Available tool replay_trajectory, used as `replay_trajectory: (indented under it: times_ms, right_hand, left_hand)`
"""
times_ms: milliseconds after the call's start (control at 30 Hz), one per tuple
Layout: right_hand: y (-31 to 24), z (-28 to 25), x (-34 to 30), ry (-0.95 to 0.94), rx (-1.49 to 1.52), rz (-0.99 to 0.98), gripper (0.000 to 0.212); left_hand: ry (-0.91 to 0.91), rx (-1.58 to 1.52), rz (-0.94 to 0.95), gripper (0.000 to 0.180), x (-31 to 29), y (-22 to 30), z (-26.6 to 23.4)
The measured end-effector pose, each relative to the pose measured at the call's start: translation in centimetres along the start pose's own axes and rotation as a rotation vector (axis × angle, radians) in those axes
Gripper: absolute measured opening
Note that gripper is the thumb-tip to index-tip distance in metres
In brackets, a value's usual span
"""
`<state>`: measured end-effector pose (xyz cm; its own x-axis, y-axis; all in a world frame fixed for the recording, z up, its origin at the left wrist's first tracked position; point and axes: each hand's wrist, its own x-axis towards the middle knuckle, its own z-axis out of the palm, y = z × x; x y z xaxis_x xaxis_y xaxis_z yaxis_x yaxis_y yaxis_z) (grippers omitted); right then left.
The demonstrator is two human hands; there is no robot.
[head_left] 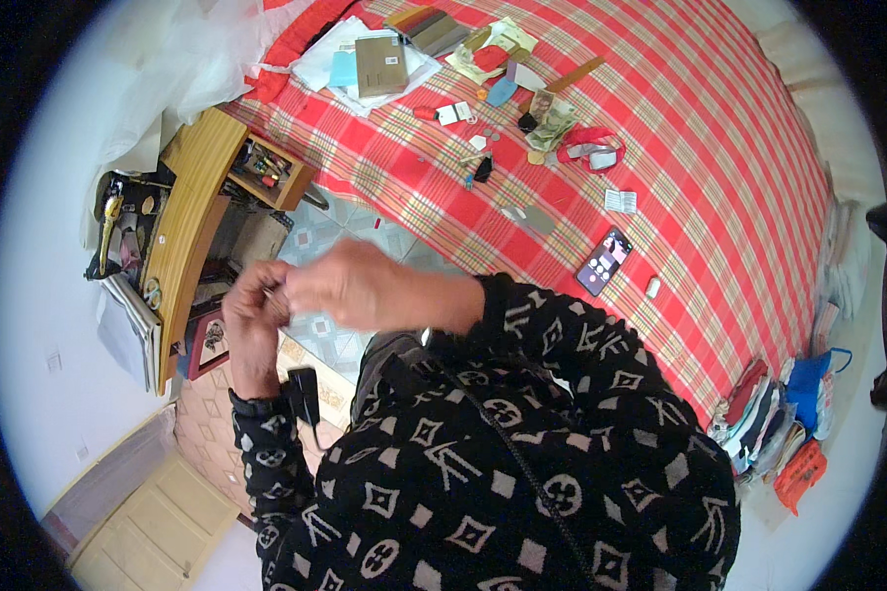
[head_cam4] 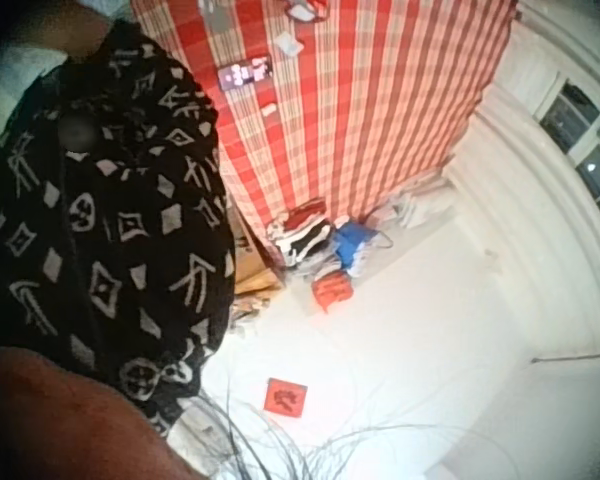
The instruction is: The person stands at a cluttered table and repeatedly picks up small components, including a white rectangular piece, a purple cap, and a thin metal rod. They attempt to fit the rod into the white piece and handle the purple cap, then place items back on the table.
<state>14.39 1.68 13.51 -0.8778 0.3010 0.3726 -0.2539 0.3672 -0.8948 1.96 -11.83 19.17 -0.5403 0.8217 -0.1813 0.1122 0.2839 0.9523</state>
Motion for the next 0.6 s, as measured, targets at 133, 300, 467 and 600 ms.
replay_trajectory:
  times_ms: [133, 300, 467, 600]
  right_hand:
    - [-0.3, -0.7, -0.3, -0.035, 0.028, 0.078, 0.016]
    - [-0.5, -1.0, -1.3, 0.065, 0.144, 0.016, 0.017]
    - [-0.3, -1.7, -2.1, -0.235, -0.02, 0.028, 0.015]
    - [0.2, -2.5, -2.2, 0.203, 0.033, 0.073, 0.015]
  left_hand:
    - [-0.029, -0.447, 0.046, 0.018, -0.5, 0.4, 0.6]
    - [-0.092, 0.131, -0.07, 0.015, -0.4, 0.5, 0.8]
    - [0.157, -0.265, 0.053, 0.017, -0.7, 0.5, 2.1]
    - [-0.199, -0.132, -0.019, 0.019, -1.2, 1.1, 2.6]
